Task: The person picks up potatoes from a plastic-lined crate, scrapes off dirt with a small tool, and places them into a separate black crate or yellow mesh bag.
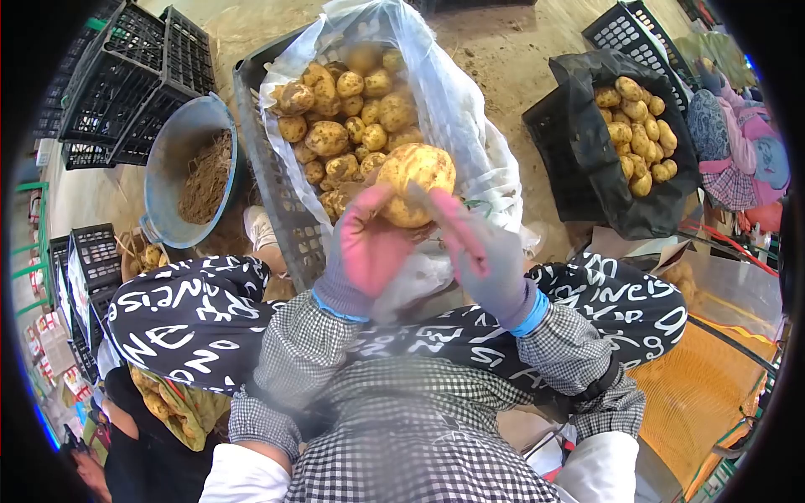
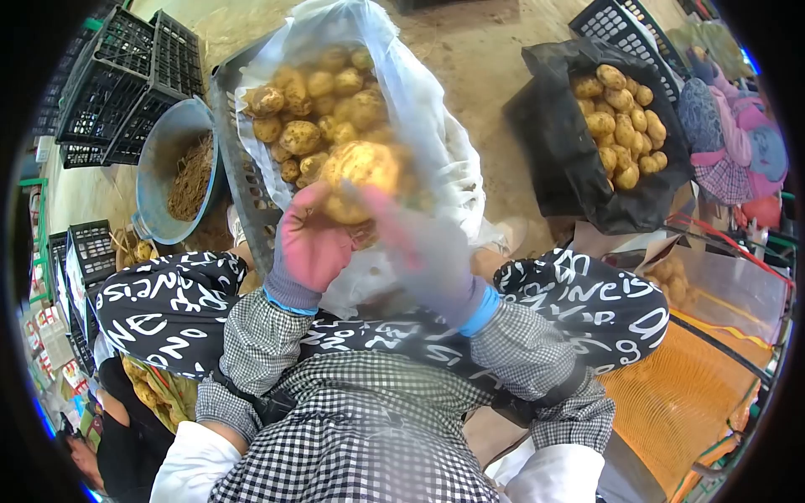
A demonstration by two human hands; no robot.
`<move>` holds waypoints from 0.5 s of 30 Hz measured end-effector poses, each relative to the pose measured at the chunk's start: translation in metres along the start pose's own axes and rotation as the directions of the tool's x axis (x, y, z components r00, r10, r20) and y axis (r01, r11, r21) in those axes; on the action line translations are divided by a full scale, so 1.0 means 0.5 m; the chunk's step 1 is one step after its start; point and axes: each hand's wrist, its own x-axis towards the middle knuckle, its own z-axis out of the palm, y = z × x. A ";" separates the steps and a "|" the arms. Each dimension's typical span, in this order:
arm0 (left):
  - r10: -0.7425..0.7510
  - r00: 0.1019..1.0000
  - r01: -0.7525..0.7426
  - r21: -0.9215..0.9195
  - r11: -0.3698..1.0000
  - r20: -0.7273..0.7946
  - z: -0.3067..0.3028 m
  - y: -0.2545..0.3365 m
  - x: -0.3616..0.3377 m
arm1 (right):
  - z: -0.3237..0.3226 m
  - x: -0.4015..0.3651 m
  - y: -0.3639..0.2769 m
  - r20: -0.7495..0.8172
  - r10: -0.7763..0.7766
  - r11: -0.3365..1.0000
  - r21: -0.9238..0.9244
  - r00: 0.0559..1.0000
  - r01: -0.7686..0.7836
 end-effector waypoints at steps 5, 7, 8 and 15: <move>-0.022 0.998 0.020 -0.024 1.000 -0.061 0.001 -0.001 -0.001 | -0.003 0.010 -0.016 -0.041 -0.047 0.996 -0.083 0.998 0.043; -0.033 0.998 0.031 -0.029 0.999 -0.055 -0.004 -0.001 0.000 | 0.002 0.009 -0.006 -0.045 -0.136 0.979 -0.158 0.990 0.128; -0.036 0.998 0.034 -0.032 0.999 -0.050 -0.006 0.000 0.003 | 0.003 0.008 0.001 -0.024 -0.191 0.961 -0.209 0.981 0.182; -0.049 0.997 0.046 -0.047 0.998 -0.056 -0.033 -0.003 0.007 | 0.003 0.002 -0.002 0.176 -0.152 0.939 -0.283 0.973 0.198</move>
